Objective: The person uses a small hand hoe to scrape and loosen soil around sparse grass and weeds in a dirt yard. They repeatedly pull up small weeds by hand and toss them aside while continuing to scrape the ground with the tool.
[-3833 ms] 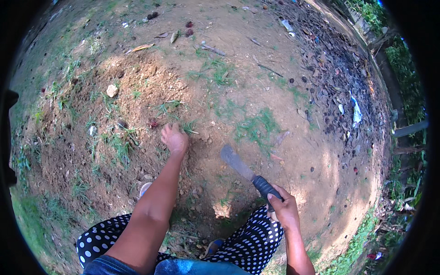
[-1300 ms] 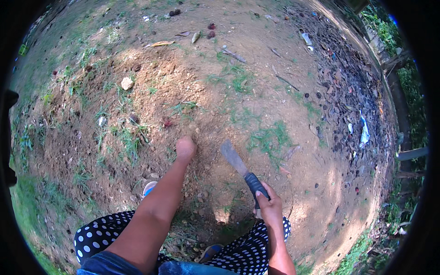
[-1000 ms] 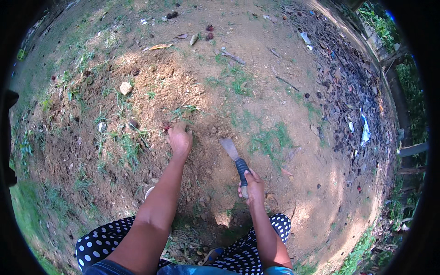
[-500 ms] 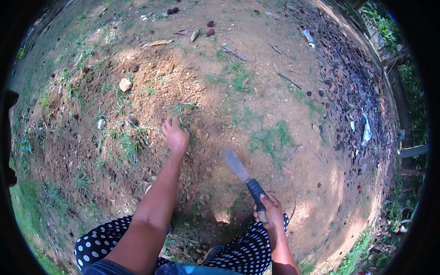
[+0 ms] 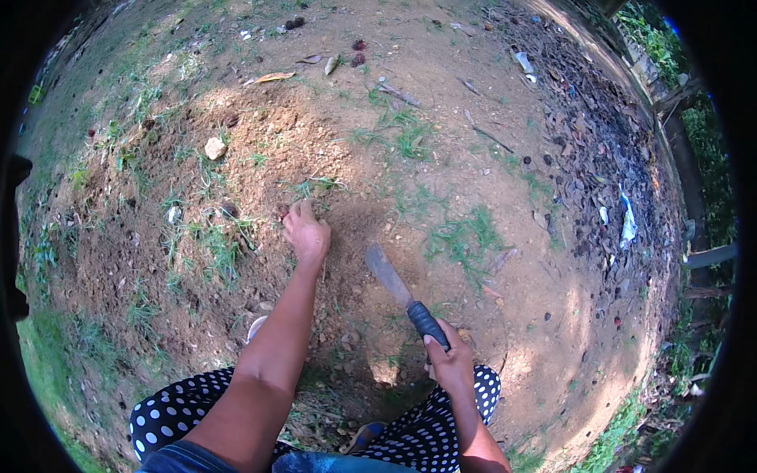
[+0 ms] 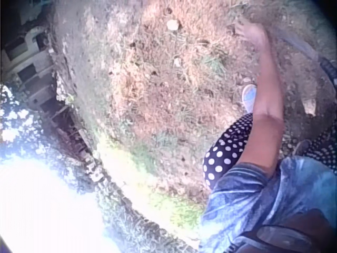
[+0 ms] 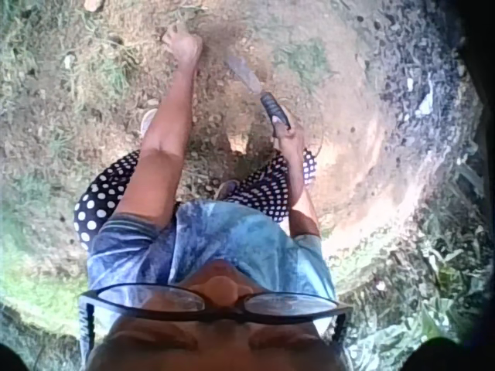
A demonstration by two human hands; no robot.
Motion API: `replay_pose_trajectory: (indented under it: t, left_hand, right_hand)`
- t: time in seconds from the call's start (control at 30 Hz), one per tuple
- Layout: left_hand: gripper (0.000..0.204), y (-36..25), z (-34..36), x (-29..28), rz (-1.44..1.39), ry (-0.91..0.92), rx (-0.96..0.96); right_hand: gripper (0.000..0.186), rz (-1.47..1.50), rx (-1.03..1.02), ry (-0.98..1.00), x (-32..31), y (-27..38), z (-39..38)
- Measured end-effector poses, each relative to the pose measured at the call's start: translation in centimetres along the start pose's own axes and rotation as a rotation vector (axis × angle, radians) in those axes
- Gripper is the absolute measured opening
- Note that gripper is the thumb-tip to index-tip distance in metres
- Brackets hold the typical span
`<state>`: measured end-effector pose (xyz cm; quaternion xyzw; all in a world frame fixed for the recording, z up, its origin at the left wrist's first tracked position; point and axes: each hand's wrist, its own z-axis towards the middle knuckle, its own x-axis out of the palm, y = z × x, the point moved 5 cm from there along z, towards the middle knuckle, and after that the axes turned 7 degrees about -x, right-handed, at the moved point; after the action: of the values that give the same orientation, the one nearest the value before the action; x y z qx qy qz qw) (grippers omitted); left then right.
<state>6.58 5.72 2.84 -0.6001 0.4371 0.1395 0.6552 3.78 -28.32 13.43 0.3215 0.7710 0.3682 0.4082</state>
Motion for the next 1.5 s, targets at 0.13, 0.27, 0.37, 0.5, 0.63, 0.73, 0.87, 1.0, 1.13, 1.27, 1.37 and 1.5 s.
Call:
replay_pose_trajectory:
  t: [0.13,0.27,0.37,0.5,0.63,0.73,0.87,1.0,1.13,1.27,1.37,1.5]
  left_hand:
    - [0.047,0.4,0.7,-0.8,0.005,0.048,-0.03]
    - [0.043,-0.5,0.3,0.1,0.012,0.096,0.004]
    - [0.039,-2.1,0.6,2.4,-0.069,0.244,0.13]
    - [0.035,-3.9,-0.4,5.1,-0.099,0.342,0.345]
    - [0.043,-4.4,-1.1,8.6,0.038,0.572,0.337]
    - [0.05,-4.1,-1.8,10.3,0.132,0.628,0.33]
    - [0.047,-5.3,-4.0,10.0,0.382,0.681,0.348]
    - [0.041,-5.0,-3.6,10.6,0.5,0.59,0.323]
    - [0.037,-5.9,-1.6,8.8,0.354,0.653,0.237]
    - [0.038,-4.9,0.0,10.5,0.271,0.663,0.262]
    - [0.029,-4.6,-0.6,10.4,0.303,0.636,0.272]
    - [0.025,-5.2,-1.8,9.3,0.23,0.593,0.306]
  right_hand:
    - [0.035,0.632,0.286,-0.05,-3.0,-2.1,-3.2]
    - [0.032,0.452,0.223,-0.162,3.4,-4.2,7.0]
    - [0.032,0.087,-0.132,-0.233,6.4,-3.4,6.6]
    - [0.037,-0.241,-0.402,-0.178,4.7,-3.3,6.7]
    - [0.047,0.446,0.209,-0.094,-0.3,-1.1,0.2]
    - [0.044,0.563,0.215,-0.162,-3.0,-0.6,-3.7]
    - [0.039,0.542,0.237,-0.268,-2.7,-2.3,1.4]
    - [0.038,0.098,0.038,-0.232,1.8,-1.3,8.4]
    - [0.042,-0.242,-0.161,-0.244,2.9,0.5,5.9]
    - [0.047,0.02,0.001,-0.195,-0.6,2.8,0.7]
    - [0.048,-0.118,-0.044,-0.246,-4.8,3.9,-3.5]
    - [0.045,-0.281,-0.106,-0.268,-5.3,2.9,1.0]
